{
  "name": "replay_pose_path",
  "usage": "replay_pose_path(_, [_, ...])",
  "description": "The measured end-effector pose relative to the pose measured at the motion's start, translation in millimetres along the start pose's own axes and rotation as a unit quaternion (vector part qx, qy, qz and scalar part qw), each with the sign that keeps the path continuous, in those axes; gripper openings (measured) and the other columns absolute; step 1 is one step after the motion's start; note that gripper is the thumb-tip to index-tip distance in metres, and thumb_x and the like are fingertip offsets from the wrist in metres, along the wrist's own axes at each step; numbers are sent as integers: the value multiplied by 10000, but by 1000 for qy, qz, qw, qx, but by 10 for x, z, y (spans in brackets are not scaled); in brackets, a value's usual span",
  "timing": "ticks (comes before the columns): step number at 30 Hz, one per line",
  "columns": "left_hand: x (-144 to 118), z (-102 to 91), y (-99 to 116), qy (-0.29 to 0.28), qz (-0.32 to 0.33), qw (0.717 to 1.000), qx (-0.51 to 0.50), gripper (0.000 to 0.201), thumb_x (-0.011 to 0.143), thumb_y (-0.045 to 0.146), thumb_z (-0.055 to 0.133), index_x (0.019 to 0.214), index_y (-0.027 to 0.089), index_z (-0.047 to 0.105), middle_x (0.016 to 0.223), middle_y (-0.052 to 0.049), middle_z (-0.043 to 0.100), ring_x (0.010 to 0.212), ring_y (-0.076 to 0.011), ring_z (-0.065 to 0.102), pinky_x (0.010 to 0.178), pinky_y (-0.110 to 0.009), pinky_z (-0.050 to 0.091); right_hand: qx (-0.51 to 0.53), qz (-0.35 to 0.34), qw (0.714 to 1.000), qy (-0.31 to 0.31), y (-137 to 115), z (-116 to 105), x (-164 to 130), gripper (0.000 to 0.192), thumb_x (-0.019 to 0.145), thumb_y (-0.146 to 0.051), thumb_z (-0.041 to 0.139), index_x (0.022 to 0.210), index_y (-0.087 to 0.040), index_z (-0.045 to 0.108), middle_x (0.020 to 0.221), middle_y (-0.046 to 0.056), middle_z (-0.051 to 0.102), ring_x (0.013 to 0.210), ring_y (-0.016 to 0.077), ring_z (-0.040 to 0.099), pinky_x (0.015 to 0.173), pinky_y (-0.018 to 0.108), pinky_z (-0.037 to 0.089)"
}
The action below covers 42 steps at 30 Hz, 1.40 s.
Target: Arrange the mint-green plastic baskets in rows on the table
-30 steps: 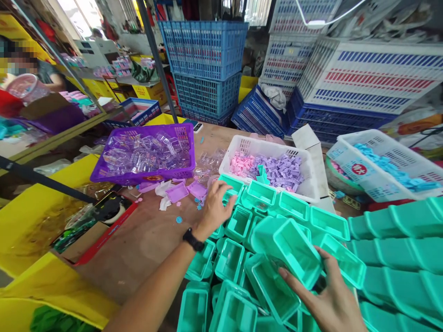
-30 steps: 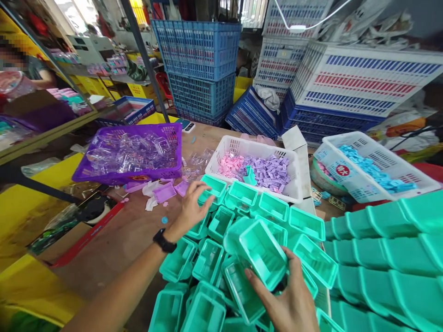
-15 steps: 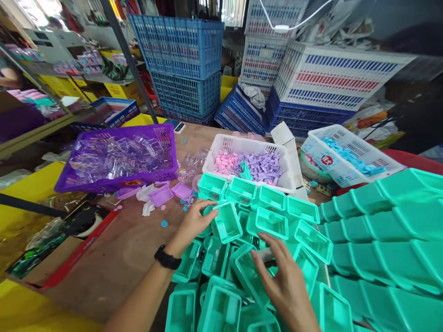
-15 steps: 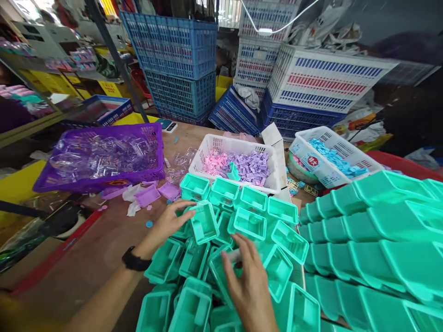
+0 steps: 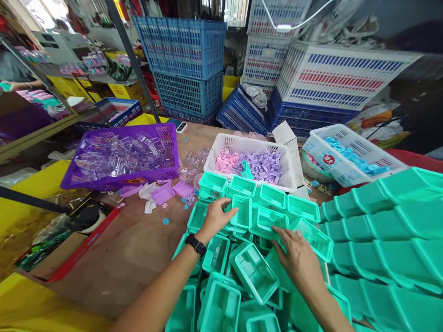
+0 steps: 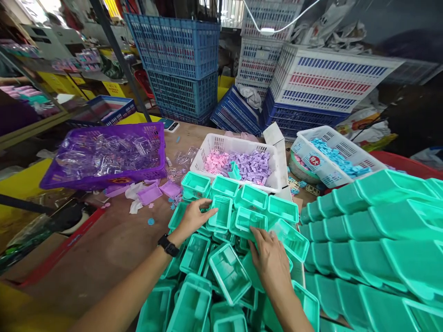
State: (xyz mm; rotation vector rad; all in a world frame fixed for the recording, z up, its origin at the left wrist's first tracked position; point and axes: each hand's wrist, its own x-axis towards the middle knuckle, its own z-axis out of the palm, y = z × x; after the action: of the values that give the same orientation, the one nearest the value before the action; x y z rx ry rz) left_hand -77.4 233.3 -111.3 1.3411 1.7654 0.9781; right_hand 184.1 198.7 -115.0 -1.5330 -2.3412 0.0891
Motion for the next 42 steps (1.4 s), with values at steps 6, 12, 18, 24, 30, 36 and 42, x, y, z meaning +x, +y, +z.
replay_pose_path(6, [-21,3,37,6,-9,998,61,87,858,174,739,906,151,808,952,-88,839,863,-237,793,800,-304,591,8,107,993,-54,-63,-146,258,317,918,-346,529,1043,-230,797,980,104,799,878,300,746,712,375,537])
replay_pose_path(12, [-61,19,90,8,6,994,105,99,860,147,705,832,149,801,859,-87,826,794,-226,769,761,-296,545,40,215,974,-54,-210,-216,334,377,914,-504,570,969,-213,803,809,66,795,717,258,731,612,322,458])
replay_pose_path(18, [-161,192,138,-9,42,991,128,92,853,171,728,905,151,801,917,-110,821,852,-246,768,782,-303,541,39,290,953,-77,-378,-222,334,364,917,-514,592,976,-221,800,822,65,807,797,309,748,587,315,389])
replay_pose_path(24, [-124,260,145,-12,58,988,139,90,864,190,727,917,163,794,912,-115,813,838,-254,763,770,-312,544,43,297,950,-88,-377,-152,390,421,933,-487,576,1135,-182,785,921,97,824,885,347,754,622,335,370])
replay_pose_path(30, [-95,209,89,-3,71,990,123,129,879,257,737,942,163,797,937,-117,823,855,-261,773,792,-321,564,95,250,960,-77,-314,-45,343,560,859,-528,554,1177,-120,769,850,119,815,747,328,743,610,364,421])
replay_pose_path(36, [-160,189,56,-3,93,992,89,140,903,275,699,861,169,780,886,-82,828,826,-232,781,768,-288,582,175,201,964,-25,-319,-89,169,636,841,-559,477,1189,-110,765,857,120,812,620,240,701,650,363,554])
replay_pose_path(42, [-302,19,57,21,66,995,65,240,945,324,594,1035,167,752,1091,-98,818,866,-236,789,720,-293,605,212,157,960,96,-317,-488,-262,397,946,-441,559,1145,-175,777,960,104,817,671,201,715,678,329,600])
